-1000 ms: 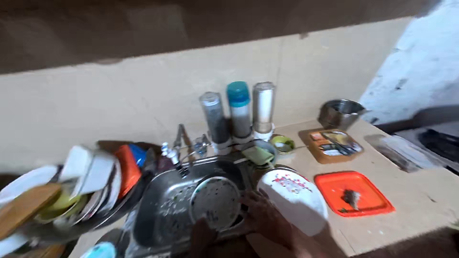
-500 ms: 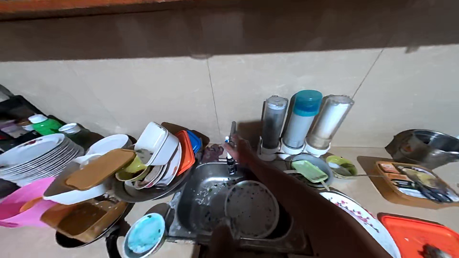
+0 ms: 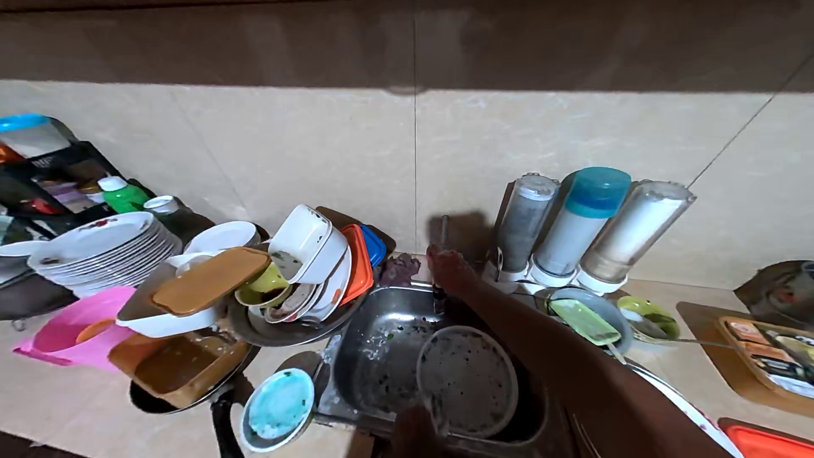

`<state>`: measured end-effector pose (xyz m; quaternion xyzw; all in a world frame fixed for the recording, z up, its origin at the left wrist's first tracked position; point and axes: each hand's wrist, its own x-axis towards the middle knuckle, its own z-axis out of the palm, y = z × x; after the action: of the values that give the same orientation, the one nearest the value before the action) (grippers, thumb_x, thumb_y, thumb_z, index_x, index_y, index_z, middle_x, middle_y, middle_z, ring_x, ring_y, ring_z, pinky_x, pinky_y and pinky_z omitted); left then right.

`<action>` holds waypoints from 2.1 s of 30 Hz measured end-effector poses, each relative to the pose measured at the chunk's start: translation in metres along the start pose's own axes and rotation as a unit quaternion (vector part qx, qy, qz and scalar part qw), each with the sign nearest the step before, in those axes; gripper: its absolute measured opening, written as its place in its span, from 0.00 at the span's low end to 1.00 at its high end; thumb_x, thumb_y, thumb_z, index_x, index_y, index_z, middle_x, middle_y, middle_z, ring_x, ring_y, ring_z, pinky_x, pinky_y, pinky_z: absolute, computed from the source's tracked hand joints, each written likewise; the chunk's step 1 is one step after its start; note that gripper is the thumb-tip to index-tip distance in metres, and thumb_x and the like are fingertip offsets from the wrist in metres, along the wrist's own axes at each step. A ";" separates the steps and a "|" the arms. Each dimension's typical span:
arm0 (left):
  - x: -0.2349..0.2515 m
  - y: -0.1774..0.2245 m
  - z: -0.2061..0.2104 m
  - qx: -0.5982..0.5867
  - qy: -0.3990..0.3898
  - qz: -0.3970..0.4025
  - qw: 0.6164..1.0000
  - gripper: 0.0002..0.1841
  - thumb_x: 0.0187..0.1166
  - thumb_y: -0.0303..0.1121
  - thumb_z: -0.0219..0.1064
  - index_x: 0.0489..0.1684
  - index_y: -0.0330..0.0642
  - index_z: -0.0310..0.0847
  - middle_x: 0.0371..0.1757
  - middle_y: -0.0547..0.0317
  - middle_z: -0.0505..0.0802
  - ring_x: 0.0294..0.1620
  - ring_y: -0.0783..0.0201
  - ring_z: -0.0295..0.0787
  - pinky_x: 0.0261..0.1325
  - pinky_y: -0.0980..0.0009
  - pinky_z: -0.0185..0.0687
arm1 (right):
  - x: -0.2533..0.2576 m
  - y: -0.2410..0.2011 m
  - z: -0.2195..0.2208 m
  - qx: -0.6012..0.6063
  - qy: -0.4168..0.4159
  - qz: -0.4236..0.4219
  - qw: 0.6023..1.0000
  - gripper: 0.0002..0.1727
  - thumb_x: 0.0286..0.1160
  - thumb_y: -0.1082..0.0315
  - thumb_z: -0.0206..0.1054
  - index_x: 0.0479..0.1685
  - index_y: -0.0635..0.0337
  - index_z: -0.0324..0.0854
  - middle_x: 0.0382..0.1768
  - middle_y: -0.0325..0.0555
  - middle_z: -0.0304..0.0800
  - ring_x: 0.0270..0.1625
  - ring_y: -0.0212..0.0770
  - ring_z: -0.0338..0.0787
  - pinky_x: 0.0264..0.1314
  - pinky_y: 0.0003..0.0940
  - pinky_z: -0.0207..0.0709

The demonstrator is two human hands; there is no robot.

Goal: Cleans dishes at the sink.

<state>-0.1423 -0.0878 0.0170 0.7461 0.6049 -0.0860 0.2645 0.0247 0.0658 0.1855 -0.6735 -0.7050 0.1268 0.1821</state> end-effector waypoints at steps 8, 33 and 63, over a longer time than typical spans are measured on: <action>0.001 -0.001 0.002 -0.015 -0.001 -0.013 1.000 0.35 0.77 0.51 0.71 0.80 0.39 0.74 0.67 0.39 0.90 0.68 0.40 0.87 0.70 0.43 0.80 | -0.005 -0.010 0.022 0.238 0.108 0.107 0.959 0.23 0.92 0.65 0.51 0.78 0.72 0.70 0.72 0.67 0.80 0.76 0.56 0.80 0.81 0.45 0.69; -0.009 0.002 -0.004 -0.022 0.025 -0.004 0.999 0.31 0.79 0.49 0.68 0.77 0.39 0.77 0.66 0.38 0.90 0.67 0.40 0.88 0.68 0.42 0.80 | -0.011 -0.012 0.003 0.181 0.030 0.107 0.977 0.27 0.94 0.62 0.49 0.84 0.70 0.61 0.77 0.66 0.75 0.81 0.55 0.75 0.84 0.47 0.65; 0.002 -0.003 0.000 -0.017 0.019 0.009 1.000 0.32 0.81 0.53 0.64 0.79 0.41 0.75 0.68 0.41 0.89 0.68 0.43 0.88 0.69 0.45 0.81 | 0.025 0.000 -0.046 -0.218 -0.270 -0.028 0.938 0.33 0.85 0.72 0.61 0.87 0.71 0.55 0.73 0.73 0.75 0.77 0.68 0.76 0.78 0.62 0.67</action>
<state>-0.1447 -0.0856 0.0149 0.7487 0.6042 -0.0589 0.2661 0.0434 0.0872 0.2290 -0.6171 -0.7568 0.1420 -0.1623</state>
